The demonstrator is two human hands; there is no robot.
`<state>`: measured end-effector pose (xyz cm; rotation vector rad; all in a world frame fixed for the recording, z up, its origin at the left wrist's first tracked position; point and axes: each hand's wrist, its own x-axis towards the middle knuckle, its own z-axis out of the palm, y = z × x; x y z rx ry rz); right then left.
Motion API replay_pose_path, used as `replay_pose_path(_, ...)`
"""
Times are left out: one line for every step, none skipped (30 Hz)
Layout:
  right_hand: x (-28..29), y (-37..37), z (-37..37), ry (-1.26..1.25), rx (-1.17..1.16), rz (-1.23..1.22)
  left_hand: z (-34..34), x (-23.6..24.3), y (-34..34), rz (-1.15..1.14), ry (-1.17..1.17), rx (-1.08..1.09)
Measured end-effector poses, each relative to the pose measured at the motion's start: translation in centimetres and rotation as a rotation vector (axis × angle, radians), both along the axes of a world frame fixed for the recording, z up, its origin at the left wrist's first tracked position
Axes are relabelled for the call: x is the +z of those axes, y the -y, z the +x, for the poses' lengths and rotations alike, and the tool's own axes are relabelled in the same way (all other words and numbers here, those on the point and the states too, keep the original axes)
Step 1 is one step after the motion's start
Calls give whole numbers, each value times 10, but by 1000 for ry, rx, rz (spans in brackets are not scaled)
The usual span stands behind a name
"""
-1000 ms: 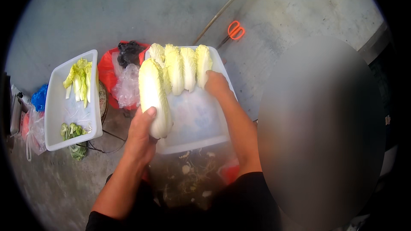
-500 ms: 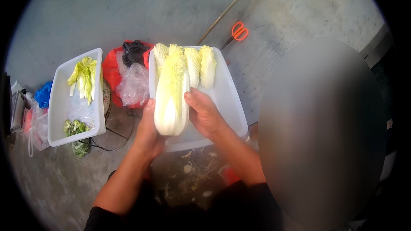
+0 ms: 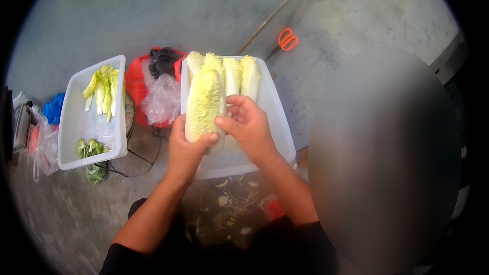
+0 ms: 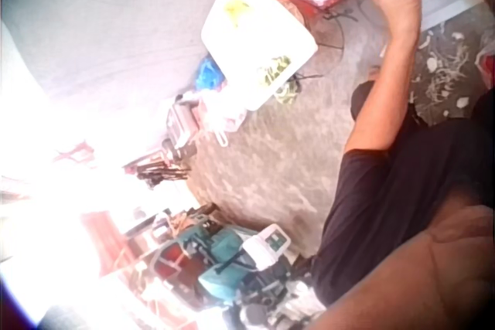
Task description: The person retrieves a bag of napa cabbage from a refrigerator, sits on the floor, and uses a knife to trim the root ends. They then separate the cabbage into individual leaves and place them into a white plastic container.
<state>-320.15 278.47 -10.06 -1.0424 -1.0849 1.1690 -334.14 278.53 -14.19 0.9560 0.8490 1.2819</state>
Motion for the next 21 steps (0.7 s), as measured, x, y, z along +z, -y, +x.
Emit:
replay_pose_path(-2,-2,2,-16,32,-44,-1,-3,-2,45,-63,23)
replay_pose_path(-7,-5,7,-32,64,-88,-2,-4,-3,44,-81,24)
replay_pose_path(-9,-7,10,-49,97,-133,-4,-5,-4,42,-99,26)
replay_pose_path(-8,-8,10,-54,98,-112,-5,-6,-5,40,-118,27)
replay_pose_path(-7,-8,10,-59,98,-91,-5,-5,-5,43,-93,34)
replay_pose_path(-6,-8,9,-64,99,-71,-6,-5,-5,45,-70,41)
replay_pose_path(-4,-9,8,-101,98,-90,-7,-4,-5,47,-46,48)
replay_pose_path(-2,-10,5,-138,97,-110,-8,-3,-5,36,-46,50)
replay_pose_path(-1,-10,3,-173,94,-129,-8,-2,-5,26,-44,50)
replay_pose_path(-2,-10,1,-133,81,-105,-7,-1,-5,16,-41,50)
replay_pose_path(-3,-9,-1,-94,69,-81,-8,0,-5,34,-54,47)
replay_pose_path(-3,-9,-3,-56,60,-57,-9,1,-6,53,-68,46)
replay_pose_path(-3,-10,-2,-62,48,-67,-11,2,-7,71,-83,46)
replay_pose_path(-3,-12,0,-67,36,-77,-13,0,-8,80,-102,56)
replay_pose_path(-1,-13,4,-68,22,-85,-13,-2,-10,91,-117,64)
replay_pose_path(2,-13,8,-85,21,-87,-14,-3,-11,101,-132,73)
replay_pose_path(4,-12,12,-101,21,-88,-16,-2,-12,108,-203,88)
replay_pose_path(6,-12,17,-119,21,-90,-20,1,-12,115,-276,104)
replay_pose_path(11,-12,21,-99,-32,-115,-23,4,-13,122,-349,120)
replay_pose_path(15,-13,25,-82,-54,-103,-25,4,-14,155,-428,141)
replay_pose_path(18,-14,30,-65,-78,-91,-28,4,-15,186,-506,160)
